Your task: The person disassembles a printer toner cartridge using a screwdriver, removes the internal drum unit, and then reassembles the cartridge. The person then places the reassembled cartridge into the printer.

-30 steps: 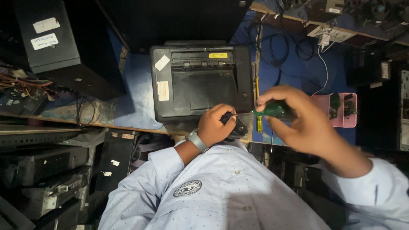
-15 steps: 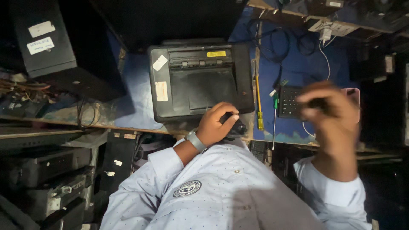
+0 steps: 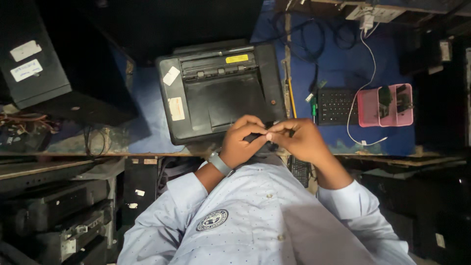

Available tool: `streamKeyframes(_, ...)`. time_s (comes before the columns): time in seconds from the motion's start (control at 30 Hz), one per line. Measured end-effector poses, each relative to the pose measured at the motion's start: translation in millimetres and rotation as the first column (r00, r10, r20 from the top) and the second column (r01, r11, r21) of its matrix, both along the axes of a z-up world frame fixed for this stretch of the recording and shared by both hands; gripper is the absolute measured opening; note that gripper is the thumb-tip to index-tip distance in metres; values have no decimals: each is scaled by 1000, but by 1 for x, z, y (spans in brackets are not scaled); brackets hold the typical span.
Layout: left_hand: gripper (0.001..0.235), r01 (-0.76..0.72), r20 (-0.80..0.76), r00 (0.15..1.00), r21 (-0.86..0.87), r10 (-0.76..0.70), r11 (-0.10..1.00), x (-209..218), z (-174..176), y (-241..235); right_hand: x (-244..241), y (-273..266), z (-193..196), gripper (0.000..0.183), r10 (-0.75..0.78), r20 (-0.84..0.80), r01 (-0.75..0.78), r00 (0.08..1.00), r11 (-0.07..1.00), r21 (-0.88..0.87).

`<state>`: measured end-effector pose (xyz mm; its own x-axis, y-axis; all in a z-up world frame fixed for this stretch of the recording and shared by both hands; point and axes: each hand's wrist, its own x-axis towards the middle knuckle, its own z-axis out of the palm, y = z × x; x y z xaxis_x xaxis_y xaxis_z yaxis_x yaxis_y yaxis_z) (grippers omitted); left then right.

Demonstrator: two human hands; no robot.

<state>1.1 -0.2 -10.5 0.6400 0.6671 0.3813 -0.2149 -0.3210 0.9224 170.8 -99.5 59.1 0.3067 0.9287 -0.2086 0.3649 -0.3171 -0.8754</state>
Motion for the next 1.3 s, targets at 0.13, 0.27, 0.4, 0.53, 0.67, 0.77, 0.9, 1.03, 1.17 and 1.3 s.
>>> streamKeyframes(0.13, 21, 2, 4, 1000, 45, -3, 999, 1, -1, 3, 10, -2, -9, 11, 2, -96, -7, 995, 999, -53)
streamKeyframes(0.27, 26, 27, -28, 999, 8, -27, 1000, 3, -2, 5, 35, -15, -18, 10, -90, -165, 104, 982, 992, 74)
streamKeyframes(0.4, 20, 58, -115, 992, -29, -61, 998, -1, -1, 6, 86, -50, -48, 12, -390, 40, 387, 920, 919, 69)
streamKeyframes(0.53, 17, 93, -140, 985, -45, -99, 995, -4, 2, 7, 127, -95, -118, 12, -453, 214, 436, 865, 891, 125)
streamKeyframes(0.67, 17, 74, -154, 985, -8, -74, 997, -4, 1, 8, 124, -125, -204, 15, -482, 398, 480, 781, 870, 111)
streamKeyframes(0.77, 22, 17, -145, 989, 32, -12, 999, -3, -2, 5, 105, -142, -238, 14, -584, 362, 579, 726, 804, 135)
streamKeyframes(0.9, 31, -8, -192, 980, 232, 54, 973, -7, -2, 9, 91, -144, -254, 14, -544, 571, 524, 615, 823, 221)
streamKeyframes(1.03, 58, 27, -158, 987, 293, 21, 956, -12, -2, 14, 93, -137, -260, 16, -618, 418, 614, 666, 772, 164)
streamKeyframes(1.17, 75, 78, -218, 975, 186, -36, 979, -18, 1, 16, 106, -127, -267, 17, -605, 468, 635, 644, 764, 116)
streamKeyframes(1.3, 85, 96, -211, 977, 270, -39, 958, -23, 5, 17, 110, -120, -270, 22, -621, 431, 638, 655, 759, 126)
